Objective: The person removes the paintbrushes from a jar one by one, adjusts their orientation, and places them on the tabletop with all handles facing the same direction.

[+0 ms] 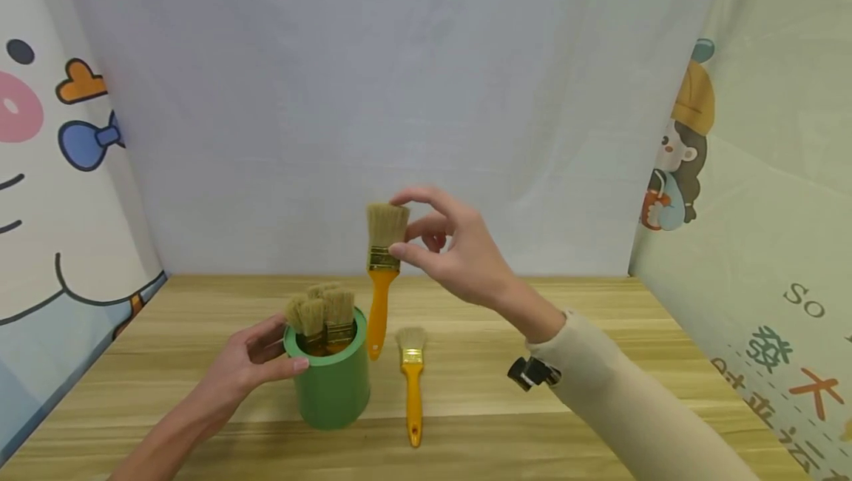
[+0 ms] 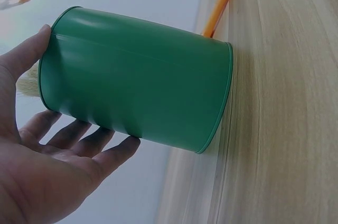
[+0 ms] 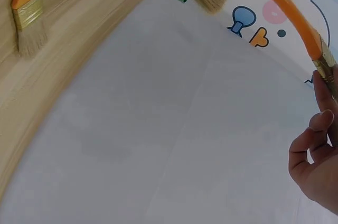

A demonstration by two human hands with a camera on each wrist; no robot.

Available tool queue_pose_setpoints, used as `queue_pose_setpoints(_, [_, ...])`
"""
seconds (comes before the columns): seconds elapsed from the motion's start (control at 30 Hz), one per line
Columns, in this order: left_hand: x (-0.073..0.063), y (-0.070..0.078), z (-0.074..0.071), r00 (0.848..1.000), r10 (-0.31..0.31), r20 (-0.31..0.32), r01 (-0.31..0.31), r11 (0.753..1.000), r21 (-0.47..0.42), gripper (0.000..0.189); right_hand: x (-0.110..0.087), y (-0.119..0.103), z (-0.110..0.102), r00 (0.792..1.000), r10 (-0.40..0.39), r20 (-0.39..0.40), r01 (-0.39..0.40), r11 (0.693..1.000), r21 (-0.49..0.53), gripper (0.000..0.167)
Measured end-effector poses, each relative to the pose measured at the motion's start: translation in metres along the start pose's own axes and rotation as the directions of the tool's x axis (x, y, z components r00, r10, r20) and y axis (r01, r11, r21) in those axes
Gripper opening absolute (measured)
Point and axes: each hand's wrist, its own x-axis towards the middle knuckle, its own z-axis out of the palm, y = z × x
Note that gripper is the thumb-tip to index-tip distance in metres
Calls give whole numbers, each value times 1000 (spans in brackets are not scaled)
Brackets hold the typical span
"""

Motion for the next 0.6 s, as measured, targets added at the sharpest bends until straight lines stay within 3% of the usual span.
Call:
queue_pose_setpoints(0.27, [0, 2, -1, 1000, -14, 4, 14, 1000, -4, 86, -29, 21, -9, 989, 139, 49, -140, 990, 13, 45])
queue_pose_setpoints(0.6, [0, 3, -1, 999, -39, 12, 39, 999, -7, 89, -65, 49, -15, 947, 296, 126, -307, 948, 88, 45])
